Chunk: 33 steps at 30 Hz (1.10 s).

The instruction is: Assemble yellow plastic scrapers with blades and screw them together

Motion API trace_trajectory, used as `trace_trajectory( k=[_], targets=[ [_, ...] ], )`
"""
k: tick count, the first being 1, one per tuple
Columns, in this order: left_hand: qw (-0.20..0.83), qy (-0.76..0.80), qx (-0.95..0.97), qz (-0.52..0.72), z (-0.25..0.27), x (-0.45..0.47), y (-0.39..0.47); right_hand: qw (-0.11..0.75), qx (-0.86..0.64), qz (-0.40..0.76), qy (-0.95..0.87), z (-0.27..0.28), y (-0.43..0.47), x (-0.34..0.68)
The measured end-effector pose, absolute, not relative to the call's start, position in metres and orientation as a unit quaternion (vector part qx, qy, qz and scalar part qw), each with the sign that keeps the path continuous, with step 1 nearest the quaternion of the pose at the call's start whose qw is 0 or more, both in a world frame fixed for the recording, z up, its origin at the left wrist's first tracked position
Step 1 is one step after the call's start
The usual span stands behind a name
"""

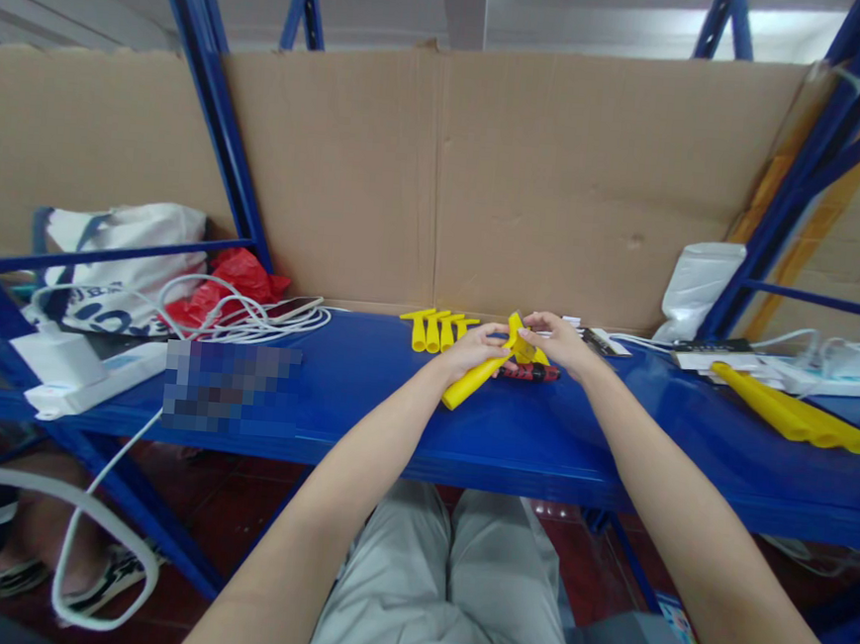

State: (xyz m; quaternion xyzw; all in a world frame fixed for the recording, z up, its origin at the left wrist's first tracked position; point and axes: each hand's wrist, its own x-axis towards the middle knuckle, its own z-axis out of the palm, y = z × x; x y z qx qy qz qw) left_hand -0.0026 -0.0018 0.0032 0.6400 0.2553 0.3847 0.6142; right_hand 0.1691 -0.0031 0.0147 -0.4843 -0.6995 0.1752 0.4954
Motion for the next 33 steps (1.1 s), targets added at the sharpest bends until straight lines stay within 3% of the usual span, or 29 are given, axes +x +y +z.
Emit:
trace_trajectory(
  k=[11, 16, 23, 29, 33],
  targets=[
    [0.618, 0.261, 0.638, 0.378, 0.006, -0.002, -0.008, 0.453, -0.485, 0.235, -0.711, 0.015, -0.004, 0.172],
    [0.607, 0.290, 0.621, 0.402, 0.008, 0.002, -0.011, 0.435, -0.516, 0.149, -0.723, 0.009, 0.003, 0.170],
    [0.592, 0.359, 0.591, 0.414, 0.010, 0.005, -0.015, 0.295, -0.586, -0.013, -0.755, 0.013, 0.000, 0.179],
    [0.605, 0.391, 0.539, 0.436, 0.013, 0.001, -0.011, 0.145, -0.590, 0.132, -0.784, 0.025, -0.010, 0.196],
    [0.617, 0.396, 0.506, 0.455, 0.012, 0.001, -0.005, 0.064, -0.590, 0.153, -0.790, 0.028, -0.013, 0.200]
  ],
)
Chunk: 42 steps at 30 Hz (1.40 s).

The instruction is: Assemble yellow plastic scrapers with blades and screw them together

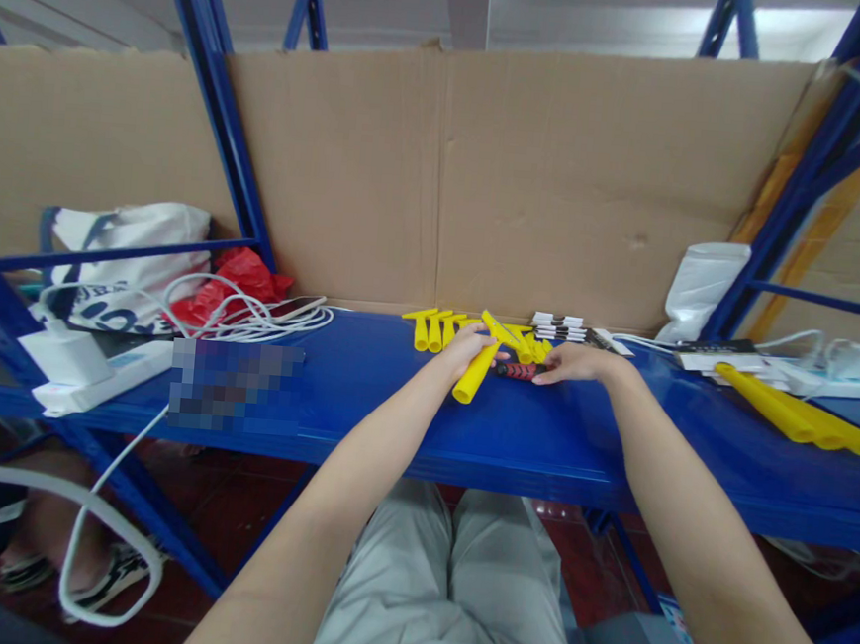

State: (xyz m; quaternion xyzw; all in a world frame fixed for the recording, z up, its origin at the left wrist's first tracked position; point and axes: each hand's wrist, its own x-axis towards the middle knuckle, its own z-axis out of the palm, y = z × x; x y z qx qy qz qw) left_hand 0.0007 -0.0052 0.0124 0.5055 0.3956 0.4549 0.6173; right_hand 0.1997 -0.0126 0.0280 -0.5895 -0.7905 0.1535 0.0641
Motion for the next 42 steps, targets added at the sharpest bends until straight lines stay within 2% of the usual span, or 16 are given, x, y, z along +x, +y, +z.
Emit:
trace_trajectory(
  k=[4, 10, 12, 18, 23, 32, 42],
  targets=[
    [0.614, 0.408, 0.475, 0.481, 0.010, 0.000, 0.000, 0.076, -0.577, 0.144, -0.801, 0.026, -0.011, 0.203],
    [0.608, 0.424, 0.437, 0.510, 0.011, -0.004, 0.003, 0.204, -0.524, 0.346, -0.751, 0.025, -0.017, 0.208],
    [0.604, 0.433, 0.427, 0.515, 0.012, -0.005, 0.002, 0.254, -0.516, 0.363, -0.733, 0.028, -0.019, 0.208],
    [0.594, 0.437, 0.423, 0.527, 0.013, -0.003, 0.001, 0.442, -0.516, 0.309, -0.666, 0.033, -0.014, 0.206],
    [0.600, 0.443, 0.428, 0.510, 0.009, -0.004, 0.004, 0.543, -0.509, 0.242, -0.622, 0.034, -0.009, 0.205],
    [0.589, 0.462, 0.444, 0.493, 0.000, -0.004, 0.008, 0.634, -0.552, 0.051, -0.540, 0.031, 0.001, 0.220],
    [0.610, 0.449, 0.480, 0.442, 0.002, -0.001, 0.006, 0.695, -0.526, 0.099, -0.479, 0.038, -0.005, 0.212]
  ],
)
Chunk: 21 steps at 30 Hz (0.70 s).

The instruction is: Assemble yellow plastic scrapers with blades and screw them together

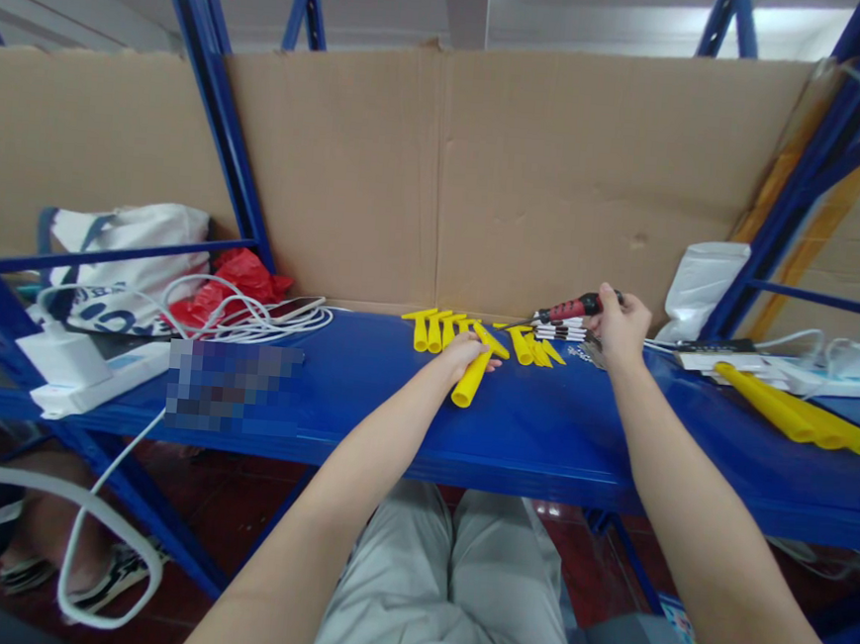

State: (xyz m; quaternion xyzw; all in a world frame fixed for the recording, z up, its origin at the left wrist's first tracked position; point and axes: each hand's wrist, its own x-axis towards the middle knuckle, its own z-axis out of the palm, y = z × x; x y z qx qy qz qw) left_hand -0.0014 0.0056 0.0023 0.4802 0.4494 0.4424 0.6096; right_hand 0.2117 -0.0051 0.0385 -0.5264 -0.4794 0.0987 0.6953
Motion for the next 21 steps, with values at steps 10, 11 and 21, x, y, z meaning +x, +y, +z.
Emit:
trace_trajectory(
  k=[10, 11, 21],
  targets=[
    [0.610, 0.441, 0.514, 0.411, 0.0038, -0.0012, 0.0038, 0.746, -0.456, 0.119, -0.470, 0.0348, 0.0003, 0.2080],
    [0.609, 0.442, 0.514, 0.412, 0.0043, -0.0010, 0.0029, 0.747, -0.455, 0.119, -0.469, 0.0348, 0.0003, 0.2080],
    [0.603, 0.446, 0.509, 0.422, 0.0045, -0.0003, 0.0016, 0.740, -0.435, 0.103, -0.503, 0.0317, 0.0033, 0.2144]
  ],
)
